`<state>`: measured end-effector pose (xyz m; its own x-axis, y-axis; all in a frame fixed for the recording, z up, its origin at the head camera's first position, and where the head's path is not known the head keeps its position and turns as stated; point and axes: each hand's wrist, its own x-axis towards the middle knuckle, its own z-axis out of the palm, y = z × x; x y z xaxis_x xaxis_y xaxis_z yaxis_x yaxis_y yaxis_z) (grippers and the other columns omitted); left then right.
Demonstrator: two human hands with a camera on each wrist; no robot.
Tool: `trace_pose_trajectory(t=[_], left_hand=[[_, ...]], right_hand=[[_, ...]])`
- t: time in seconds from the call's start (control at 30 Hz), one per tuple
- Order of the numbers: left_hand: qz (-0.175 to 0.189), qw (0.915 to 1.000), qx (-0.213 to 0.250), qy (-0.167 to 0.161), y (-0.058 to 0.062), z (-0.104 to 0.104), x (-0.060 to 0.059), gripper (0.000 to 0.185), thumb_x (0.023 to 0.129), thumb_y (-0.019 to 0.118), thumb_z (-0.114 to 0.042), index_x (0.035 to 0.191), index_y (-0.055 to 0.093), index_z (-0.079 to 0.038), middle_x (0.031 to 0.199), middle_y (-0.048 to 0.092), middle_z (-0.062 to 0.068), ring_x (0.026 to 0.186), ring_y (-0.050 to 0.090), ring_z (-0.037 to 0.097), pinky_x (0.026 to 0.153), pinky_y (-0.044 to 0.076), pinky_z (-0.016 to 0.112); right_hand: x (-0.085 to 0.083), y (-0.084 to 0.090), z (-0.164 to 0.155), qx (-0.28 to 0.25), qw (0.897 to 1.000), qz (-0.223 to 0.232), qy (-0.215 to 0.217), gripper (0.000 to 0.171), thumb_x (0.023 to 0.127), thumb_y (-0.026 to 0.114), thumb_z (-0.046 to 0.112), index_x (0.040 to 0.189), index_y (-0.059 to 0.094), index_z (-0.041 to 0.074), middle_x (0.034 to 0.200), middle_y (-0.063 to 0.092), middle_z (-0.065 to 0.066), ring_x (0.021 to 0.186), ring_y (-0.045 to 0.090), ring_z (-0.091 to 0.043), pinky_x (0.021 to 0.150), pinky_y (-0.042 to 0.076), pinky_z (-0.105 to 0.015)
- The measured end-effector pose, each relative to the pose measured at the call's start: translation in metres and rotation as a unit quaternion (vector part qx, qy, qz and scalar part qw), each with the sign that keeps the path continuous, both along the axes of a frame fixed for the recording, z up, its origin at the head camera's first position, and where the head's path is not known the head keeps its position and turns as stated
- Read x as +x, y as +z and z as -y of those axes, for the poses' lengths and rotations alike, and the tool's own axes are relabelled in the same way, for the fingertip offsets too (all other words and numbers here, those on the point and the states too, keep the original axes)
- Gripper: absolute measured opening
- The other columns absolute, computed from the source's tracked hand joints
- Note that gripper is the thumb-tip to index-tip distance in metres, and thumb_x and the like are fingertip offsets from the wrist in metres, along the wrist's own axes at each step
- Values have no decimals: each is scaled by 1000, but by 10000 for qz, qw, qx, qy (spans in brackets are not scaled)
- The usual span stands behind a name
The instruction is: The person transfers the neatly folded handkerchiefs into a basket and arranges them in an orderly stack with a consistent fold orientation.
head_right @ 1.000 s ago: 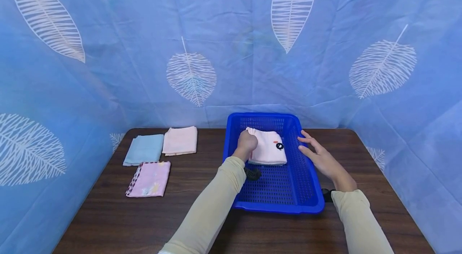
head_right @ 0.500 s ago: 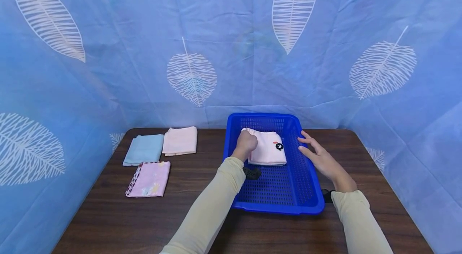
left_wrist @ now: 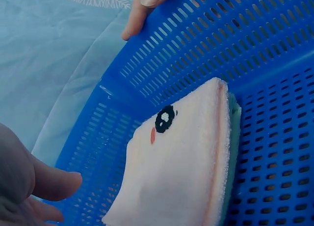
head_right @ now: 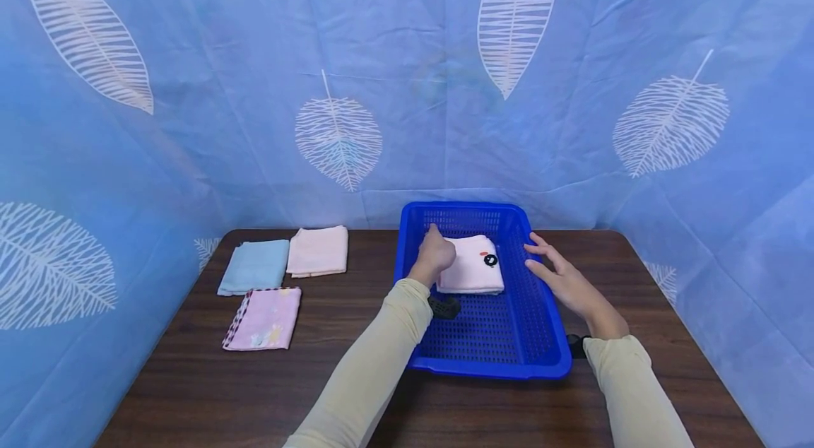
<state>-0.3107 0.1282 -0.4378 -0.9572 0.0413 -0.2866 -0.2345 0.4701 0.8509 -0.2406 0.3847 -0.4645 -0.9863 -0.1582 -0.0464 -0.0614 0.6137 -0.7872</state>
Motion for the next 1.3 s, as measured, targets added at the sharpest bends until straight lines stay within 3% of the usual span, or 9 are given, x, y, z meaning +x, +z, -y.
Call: trace_pose_trajectory(t=[0.4, 0.53, 0.93, 1.17, 1.3], left_hand=[[-198, 9967, -710, -329, 4, 1, 3, 63, 102, 46, -8, 162, 29, -14, 169, 27, 15, 156, 21, 40, 124, 30, 54], [-254, 9941, -868, -592, 4, 2, 4, 64, 102, 51, -13, 162, 29, -19, 169, 26, 14, 158, 17, 39, 127, 24, 53], [-510, 9908, -644, -1076, 9, 5, 6, 73, 101, 55, -50, 163, 23, -32, 173, 15, 11, 160, 5, 40, 129, 10, 56], [-1009, 9718, -1339, -1655, 10, 4, 9, 65, 102, 50, -56, 160, 23, -46, 174, 9, 0, 161, -1, 38, 128, 3, 61], [-1203, 9606, -1746, -1798, 15, 3, 12, 64, 102, 48, -58, 159, 21, -49, 174, 6, -2, 161, -2, 38, 128, 2, 62]], right_hand=[[-2, -2, 1, -1, 10000, -2, 28, 63, 109, 46, 39, 160, 28, 6, 174, -1, -11, 155, -3, -54, 109, 12, -83], [-2, -2, 2, -25, 10000, -11, 38, 63, 109, 47, 38, 159, 29, 5, 174, -1, -12, 155, -3, -54, 109, 12, -84], [-1, -1, 2, -7, 10000, -6, 20, 64, 109, 47, 38, 159, 28, 4, 174, -1, -13, 155, -2, -55, 108, 11, -85], [0, 0, 2, -13, 10000, -66, 65, 63, 109, 47, 37, 159, 29, 3, 174, -1, -14, 154, -2, -55, 108, 11, -85], [0, 0, 1, -44, 9999, -101, 91, 62, 109, 47, 35, 158, 29, 3, 174, 0, -15, 155, -2, -55, 108, 11, -85]])
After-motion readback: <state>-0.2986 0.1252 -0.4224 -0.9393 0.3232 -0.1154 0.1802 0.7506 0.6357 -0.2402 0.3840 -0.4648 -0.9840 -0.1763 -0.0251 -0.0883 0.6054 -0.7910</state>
